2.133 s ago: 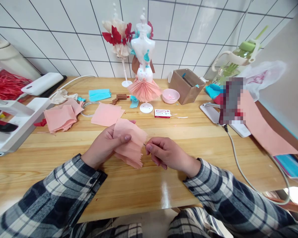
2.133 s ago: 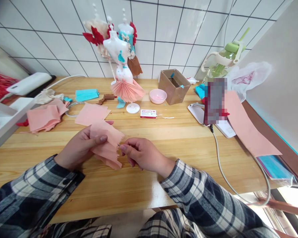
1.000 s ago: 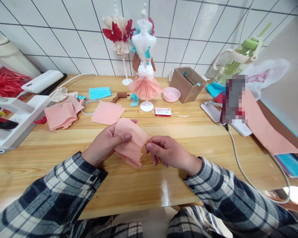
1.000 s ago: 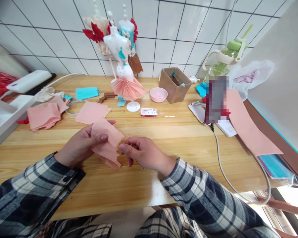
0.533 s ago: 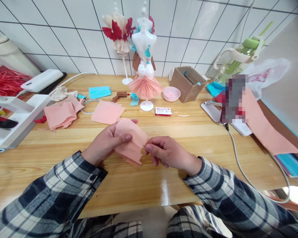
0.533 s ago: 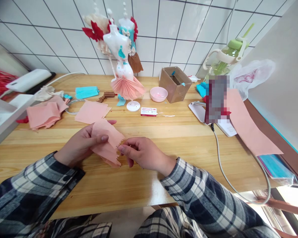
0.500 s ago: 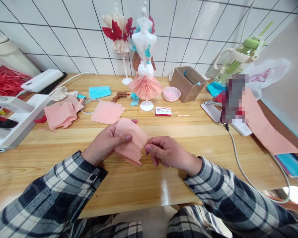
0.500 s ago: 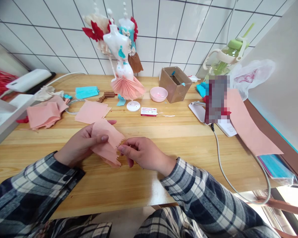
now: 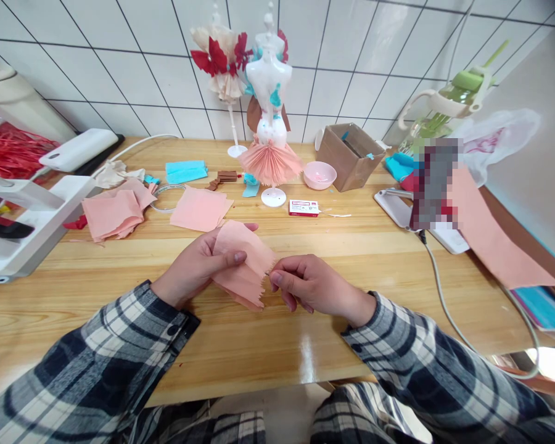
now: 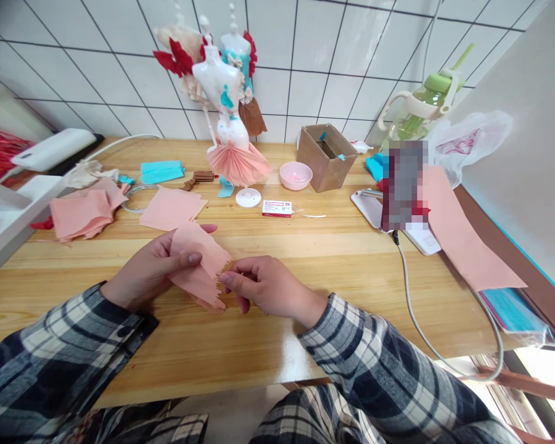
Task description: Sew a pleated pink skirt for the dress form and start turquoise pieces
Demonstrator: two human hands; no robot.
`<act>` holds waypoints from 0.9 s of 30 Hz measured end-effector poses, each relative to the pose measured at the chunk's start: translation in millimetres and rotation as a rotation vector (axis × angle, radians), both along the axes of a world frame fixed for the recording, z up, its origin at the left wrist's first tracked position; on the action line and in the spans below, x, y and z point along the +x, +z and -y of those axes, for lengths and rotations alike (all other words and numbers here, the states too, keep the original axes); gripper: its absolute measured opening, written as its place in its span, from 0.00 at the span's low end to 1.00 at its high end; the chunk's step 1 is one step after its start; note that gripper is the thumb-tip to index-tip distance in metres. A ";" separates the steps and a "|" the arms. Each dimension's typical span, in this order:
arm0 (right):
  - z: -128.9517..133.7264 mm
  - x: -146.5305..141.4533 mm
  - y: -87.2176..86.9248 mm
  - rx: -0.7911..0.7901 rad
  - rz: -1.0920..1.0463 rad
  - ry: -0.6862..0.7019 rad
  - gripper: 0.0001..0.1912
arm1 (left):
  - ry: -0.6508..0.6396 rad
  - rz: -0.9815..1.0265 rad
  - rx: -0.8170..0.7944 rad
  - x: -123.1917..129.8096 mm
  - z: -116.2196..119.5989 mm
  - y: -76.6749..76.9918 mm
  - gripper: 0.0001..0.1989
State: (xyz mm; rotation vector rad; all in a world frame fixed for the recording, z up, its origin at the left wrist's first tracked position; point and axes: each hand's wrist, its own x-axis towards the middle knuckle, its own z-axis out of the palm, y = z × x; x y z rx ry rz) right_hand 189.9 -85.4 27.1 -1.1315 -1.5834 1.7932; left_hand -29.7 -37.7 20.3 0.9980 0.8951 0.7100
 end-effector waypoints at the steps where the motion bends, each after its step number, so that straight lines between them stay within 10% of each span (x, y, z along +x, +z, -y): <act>1: 0.0 -0.1 -0.1 0.001 0.001 0.001 0.17 | 0.004 -0.009 0.002 0.1 0.2 0.2 0.28; 27: -1.7 -1.4 -6.1 -0.056 0.023 -0.044 0.16 | 0.008 -0.015 -0.020 0.1 0.3 3.3 0.28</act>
